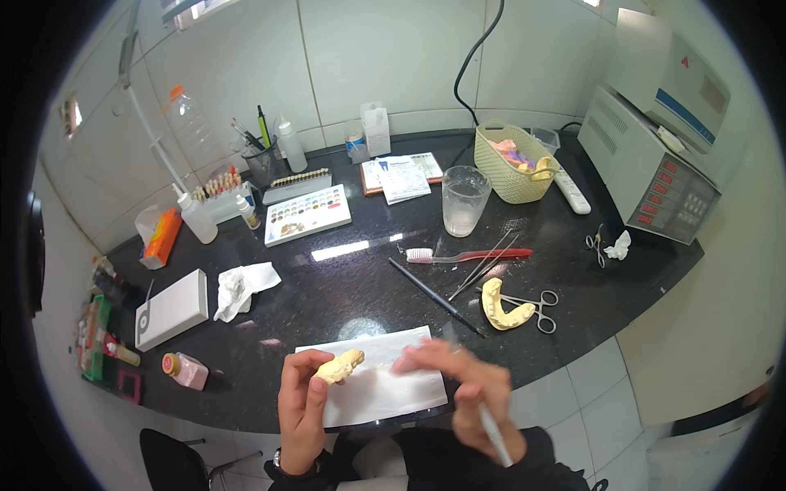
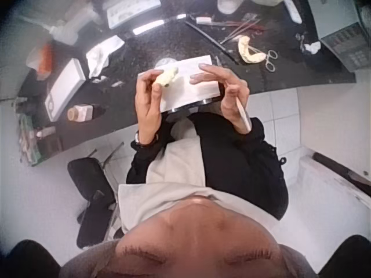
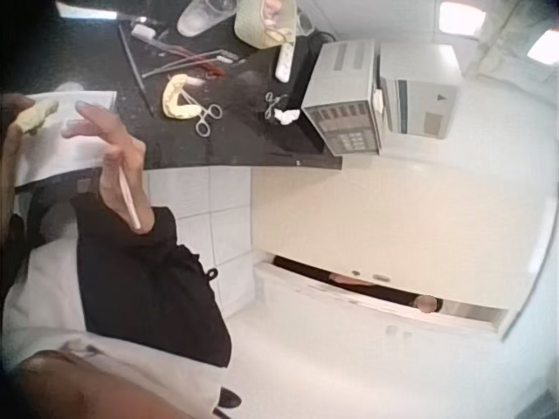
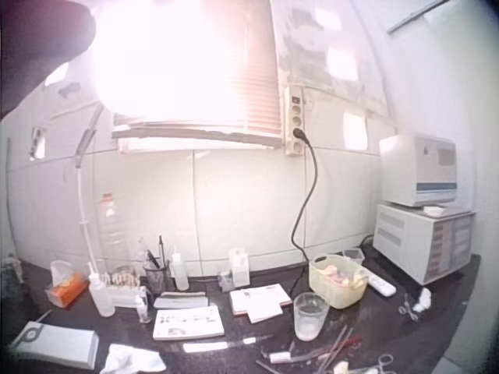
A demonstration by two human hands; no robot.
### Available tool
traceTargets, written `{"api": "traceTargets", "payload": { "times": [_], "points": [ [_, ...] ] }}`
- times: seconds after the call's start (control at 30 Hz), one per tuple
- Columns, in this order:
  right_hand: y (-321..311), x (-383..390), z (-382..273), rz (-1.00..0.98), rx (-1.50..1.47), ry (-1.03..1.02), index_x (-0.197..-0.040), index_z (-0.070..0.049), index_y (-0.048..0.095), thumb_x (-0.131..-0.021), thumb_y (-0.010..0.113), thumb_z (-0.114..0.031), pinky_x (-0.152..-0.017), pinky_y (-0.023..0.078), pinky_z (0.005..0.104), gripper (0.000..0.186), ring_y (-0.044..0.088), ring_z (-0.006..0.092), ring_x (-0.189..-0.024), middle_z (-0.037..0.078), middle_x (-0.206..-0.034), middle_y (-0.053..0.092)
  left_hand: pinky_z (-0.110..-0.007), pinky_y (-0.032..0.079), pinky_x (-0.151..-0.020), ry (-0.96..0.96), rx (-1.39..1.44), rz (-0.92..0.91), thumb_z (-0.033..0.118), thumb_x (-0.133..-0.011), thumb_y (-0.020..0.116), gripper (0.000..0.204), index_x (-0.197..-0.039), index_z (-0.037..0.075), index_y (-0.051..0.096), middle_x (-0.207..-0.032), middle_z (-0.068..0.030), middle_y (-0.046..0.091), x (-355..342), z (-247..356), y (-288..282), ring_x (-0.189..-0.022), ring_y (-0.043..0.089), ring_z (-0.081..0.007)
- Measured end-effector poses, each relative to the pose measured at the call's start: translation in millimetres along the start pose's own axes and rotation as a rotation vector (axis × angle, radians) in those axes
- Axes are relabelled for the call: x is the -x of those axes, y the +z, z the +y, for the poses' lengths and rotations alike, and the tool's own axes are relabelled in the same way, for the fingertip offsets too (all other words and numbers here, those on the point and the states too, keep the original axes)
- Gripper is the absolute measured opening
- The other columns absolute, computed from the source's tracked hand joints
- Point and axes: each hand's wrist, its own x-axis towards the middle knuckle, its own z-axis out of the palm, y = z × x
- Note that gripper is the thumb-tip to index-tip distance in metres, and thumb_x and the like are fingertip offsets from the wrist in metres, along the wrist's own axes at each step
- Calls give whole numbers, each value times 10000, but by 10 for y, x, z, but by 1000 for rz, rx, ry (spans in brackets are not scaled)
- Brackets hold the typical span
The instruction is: The person uses a small metal tool to shave material from a yellow dental mold while holding it over a white paper.
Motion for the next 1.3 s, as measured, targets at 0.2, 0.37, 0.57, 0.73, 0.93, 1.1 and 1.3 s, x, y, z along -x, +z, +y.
{"api": "traceTargets", "payload": {
  "times": [0.2,0.37,0.57,0.73,0.93,1.1,1.3],
  "points": [
    [-500,-828,66,-125,791,-28,-901,-18,653,-835,631,-111,-686,474,381,116,613,289,-764,128,-797,630,-251,402,-744,1,8,-20,236,-963,492,295,-1123,-12,493,-932,-97,579,14,-48,-44,-831,525,-126],
    [-662,-1081,521,-350,1158,-57,-861,-39,655,-788,649,-100,-670,482,381,96,594,297,-757,124,-745,598,-255,406,-747,10,5,-16,233,-959,498,293,-1119,-12,498,-930,-100,581,9,-18,-7,-834,530,-131],
    [-550,-1125,645,-390,1275,-157,-797,-49,611,-793,607,-82,-642,476,379,33,574,278,-739,107,-736,579,-261,408,-761,-15,18,-31,216,-952,510,284,-1120,-12,500,-934,-102,581,7,-29,-29,-847,534,-134],
    [-481,-1005,407,-243,1060,-278,-911,-44,607,-773,609,-29,-662,498,363,139,601,280,-786,115,-845,586,-265,408,-788,-6,17,-45,196,-952,507,274,-1124,-16,499,-959,-108,579,6,-37,-31,-873,535,-146],
    [-444,-909,-185,-117,709,-336,-1052,-68,628,-769,619,57,-699,518,346,309,638,276,-835,134,-1005,618,-277,410,-858,-1,-12,-99,160,-950,497,258,-1133,-22,487,-1004,-126,567,-3,-9,-18,-941,555,-179],
    [-380,-484,-435,-356,422,-2,-948,-15,654,-819,627,-11,-702,499,319,131,641,239,-791,114,-872,654,-293,415,-879,49,-45,-131,129,-946,489,252,-1140,-30,471,-1040,-140,547,22,6,-85,-977,561,-206],
    [-296,-173,-309,-438,413,169,-932,-12,656,-814,669,-87,-631,477,310,140,626,241,-731,114,-840,642,-289,414,-872,74,-61,-133,175,-960,487,270,-1134,-31,472,-1005,-132,548,23,7,-82,-975,558,-199]
  ]
}}
